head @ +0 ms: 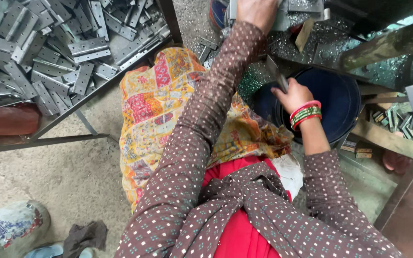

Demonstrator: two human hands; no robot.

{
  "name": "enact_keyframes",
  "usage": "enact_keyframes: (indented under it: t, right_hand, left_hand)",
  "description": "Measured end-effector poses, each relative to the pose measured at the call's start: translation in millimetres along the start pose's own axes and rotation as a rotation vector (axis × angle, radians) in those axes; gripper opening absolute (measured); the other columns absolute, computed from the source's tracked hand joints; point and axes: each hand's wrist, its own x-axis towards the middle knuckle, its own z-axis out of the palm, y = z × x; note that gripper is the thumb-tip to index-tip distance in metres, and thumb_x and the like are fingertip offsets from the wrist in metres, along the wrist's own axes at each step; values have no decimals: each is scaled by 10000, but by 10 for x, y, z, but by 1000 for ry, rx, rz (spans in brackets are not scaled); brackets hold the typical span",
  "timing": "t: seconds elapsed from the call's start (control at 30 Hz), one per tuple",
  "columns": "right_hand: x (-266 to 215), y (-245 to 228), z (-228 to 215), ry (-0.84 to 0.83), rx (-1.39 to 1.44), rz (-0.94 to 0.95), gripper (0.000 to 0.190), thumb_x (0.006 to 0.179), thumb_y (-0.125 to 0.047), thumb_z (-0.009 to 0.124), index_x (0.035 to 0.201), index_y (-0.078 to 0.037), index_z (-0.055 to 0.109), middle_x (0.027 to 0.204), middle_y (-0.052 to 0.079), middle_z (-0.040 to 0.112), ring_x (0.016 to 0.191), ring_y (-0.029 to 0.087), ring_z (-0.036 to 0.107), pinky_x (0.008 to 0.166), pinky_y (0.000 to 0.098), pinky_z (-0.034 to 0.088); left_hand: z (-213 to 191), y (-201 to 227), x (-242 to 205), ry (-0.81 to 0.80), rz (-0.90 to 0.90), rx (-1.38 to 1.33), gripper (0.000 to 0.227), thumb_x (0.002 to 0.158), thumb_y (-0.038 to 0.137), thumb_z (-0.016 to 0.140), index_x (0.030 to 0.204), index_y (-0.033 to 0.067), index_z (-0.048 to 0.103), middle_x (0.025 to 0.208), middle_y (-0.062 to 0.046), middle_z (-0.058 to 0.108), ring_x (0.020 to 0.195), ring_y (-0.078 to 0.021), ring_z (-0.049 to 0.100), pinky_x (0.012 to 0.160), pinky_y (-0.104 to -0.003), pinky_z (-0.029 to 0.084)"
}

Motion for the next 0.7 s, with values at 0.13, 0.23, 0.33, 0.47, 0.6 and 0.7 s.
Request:
enact_keyframes:
  t: [0.13,0.23,0.33,0.47,0.6,0.7]
  right_hand:
    - [-6,-76,127,159,56,-105,468,924,-487,714,1003,-29,658,859,272,703,829,466,690,728,548,547]
    - [-28,-64,538,228,83,-39,441,962,-472,693,993,-34,649,845,264,704,821,463,689,731,545,550]
    - [-16,15,813,219,78,-21,430,985,-460,682,975,-33,637,850,252,712,832,449,700,736,536,554]
    - [57,93,646,131,227,-20,401,896,-443,699,981,-54,649,857,228,732,804,438,709,724,519,553]
    - [137,39,178,-1,57,-76,500,886,-531,741,967,-42,672,876,244,720,828,437,716,753,505,556]
    - [79,80,59,38,-44,-56,554,906,-539,735,1039,-11,631,867,264,708,813,464,706,711,531,555]
  left_hand:
    - [304,-38,127,-170,-108,-81,134,867,135,657,789,117,764,579,-66,665,426,-148,588,396,-323,476]
    - [224,-57,80,-113,-77,-4,160,870,135,664,743,121,760,557,-65,665,448,-161,598,453,-347,490]
    - [-66,-53,-41,-43,-43,-24,134,831,119,674,727,141,755,598,-68,671,532,-182,622,533,-360,512]
    - [-427,2,-71,227,25,33,98,732,153,640,699,123,728,658,-34,693,621,-170,667,614,-383,546]
    - [-440,-75,-10,373,39,42,170,670,177,608,741,89,735,716,-45,710,712,-200,713,676,-404,569]
    - [-210,-63,70,-90,1,-30,118,825,138,682,735,140,758,619,-53,688,539,-187,647,516,-379,508]
